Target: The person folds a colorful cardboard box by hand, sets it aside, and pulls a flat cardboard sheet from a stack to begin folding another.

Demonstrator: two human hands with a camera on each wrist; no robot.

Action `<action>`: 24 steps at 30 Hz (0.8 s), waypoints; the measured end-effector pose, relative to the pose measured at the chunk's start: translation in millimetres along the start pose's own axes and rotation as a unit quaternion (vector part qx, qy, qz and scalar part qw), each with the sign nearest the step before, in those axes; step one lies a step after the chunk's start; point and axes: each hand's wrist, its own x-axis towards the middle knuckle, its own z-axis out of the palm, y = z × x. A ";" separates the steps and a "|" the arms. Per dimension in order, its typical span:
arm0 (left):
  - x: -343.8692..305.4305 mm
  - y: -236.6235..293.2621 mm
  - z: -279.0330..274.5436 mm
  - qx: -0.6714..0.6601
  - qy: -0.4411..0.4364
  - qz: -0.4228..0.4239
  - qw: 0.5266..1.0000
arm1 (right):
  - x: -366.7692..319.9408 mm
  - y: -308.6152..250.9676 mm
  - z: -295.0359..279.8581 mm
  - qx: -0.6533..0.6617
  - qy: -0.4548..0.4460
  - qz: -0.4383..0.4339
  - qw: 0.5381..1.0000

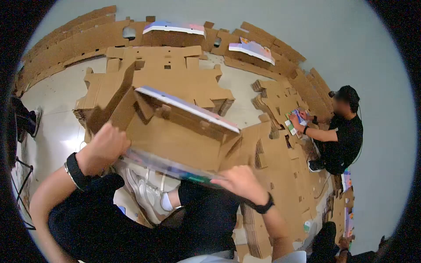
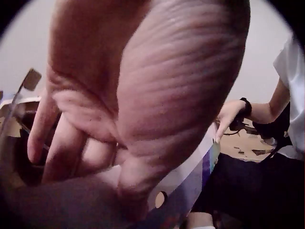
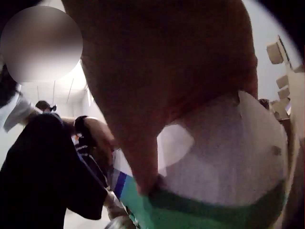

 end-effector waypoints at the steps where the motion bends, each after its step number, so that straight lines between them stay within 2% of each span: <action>1: 3.0 -5.5 -5.8 0.004 -0.001 -0.006 1.000 | -1.5 -0.2 -18.8 -0.011 0.038 0.021 0.999; 3: 13.8 -16.0 -23.5 -0.043 0.025 -0.113 0.992 | -8.0 9.6 -53.7 -0.011 0.166 0.005 0.986; 4: 20.2 -19.0 -37.2 -0.044 0.024 -0.113 0.992 | -7.6 15.5 -72.3 -0.030 0.220 -0.012 0.975; 6: 31.4 -25.1 -63.4 -0.074 0.069 -0.235 0.967 | -11.5 9.1 -101.1 -0.091 0.309 -0.018 0.946; 7: 33.5 -27.7 -64.4 -0.071 0.071 -0.242 0.965 | -12.5 2.3 -113.0 -0.132 0.346 -0.010 0.929; 8: 35.1 -29.6 -62.6 -0.043 0.180 -0.239 0.953 | -14.4 -1.7 -116.2 -0.186 0.375 -0.012 0.908; 9: 36.5 -29.7 -61.0 -0.011 0.286 -0.233 0.929 | -13.2 1.8 -116.9 -0.186 0.378 -0.019 0.907; 11: 45.7 -12.8 -63.6 0.051 0.372 -0.163 0.913 | -8.2 18.6 -121.2 -0.222 0.461 0.013 0.859; 13: 60.0 5.0 -47.0 0.090 0.430 -0.032 0.898 | 12.2 49.0 -138.6 -0.236 0.462 0.019 0.855; 14: 61.9 12.2 -45.5 0.080 0.394 0.020 0.915 | 28.3 71.0 -150.5 -0.256 0.461 0.035 0.849; 15: 63.8 18.3 -44.8 0.071 0.357 0.074 0.929 | 47.4 77.4 -172.8 -0.247 0.484 0.014 0.839; 16: 67.4 24.0 -40.5 0.075 0.357 0.077 0.928 | 64.6 80.9 -194.8 -0.238 0.507 -0.007 0.828; 18: 74.2 30.9 -27.7 0.026 0.292 0.129 0.947 | 79.1 50.4 -240.1 -0.245 0.506 0.087 0.822; 19: 78.0 33.9 -22.7 0.034 0.288 0.125 0.949 | 86.8 40.8 -253.1 -0.241 0.513 0.081 0.820; 21: 82.9 38.8 -17.4 0.002 0.257 0.077 0.963 | 100.4 29.4 -266.1 -0.230 0.618 0.065 0.749; 22: 82.0 37.4 -16.9 -0.036 0.257 0.069 0.963 | 104.6 34.4 -262.0 -0.279 0.643 0.035 0.712; 23: 81.9 37.7 -13.8 -0.031 0.256 0.066 0.964 | 110.8 35.4 -253.8 -0.277 0.647 0.031 0.709; 24: 83.7 39.6 -7.5 -0.056 0.246 0.049 0.966 | 117.4 35.1 -242.7 -0.279 0.673 -0.019 0.684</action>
